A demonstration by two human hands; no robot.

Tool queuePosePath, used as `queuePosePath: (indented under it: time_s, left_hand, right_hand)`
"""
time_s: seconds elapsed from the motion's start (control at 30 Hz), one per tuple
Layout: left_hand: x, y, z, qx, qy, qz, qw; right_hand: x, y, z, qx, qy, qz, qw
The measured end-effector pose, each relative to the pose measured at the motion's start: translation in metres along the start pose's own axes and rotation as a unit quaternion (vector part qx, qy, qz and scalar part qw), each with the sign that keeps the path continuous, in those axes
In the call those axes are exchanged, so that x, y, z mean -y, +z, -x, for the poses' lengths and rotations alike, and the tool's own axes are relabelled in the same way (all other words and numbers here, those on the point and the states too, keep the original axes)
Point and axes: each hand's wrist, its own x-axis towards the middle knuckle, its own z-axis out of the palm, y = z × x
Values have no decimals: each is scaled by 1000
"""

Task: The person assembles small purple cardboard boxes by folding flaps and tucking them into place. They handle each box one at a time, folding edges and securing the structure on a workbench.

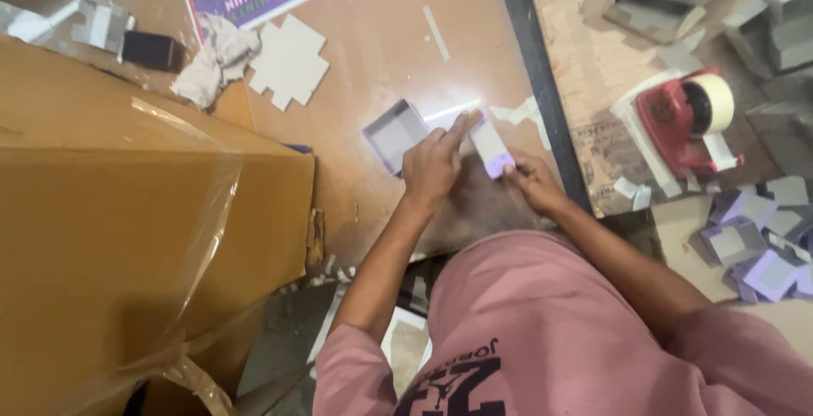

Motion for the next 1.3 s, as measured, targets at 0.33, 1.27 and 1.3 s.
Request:
queuePosePath:
  time_s: [0.33,1.27,1.3]
  left_hand:
    - [12,1,-11,94,14,30,995]
    - [-5,-6,36,-9,9,188,982]
    - [-6,-8,41,-58,-4,225,973]
  right_hand:
    - [12,5,11,45,-45,-18,998]
    - [11,-6,-2,126,-30,15,992]
    - [11,-6,-3,137,-54,45,988]
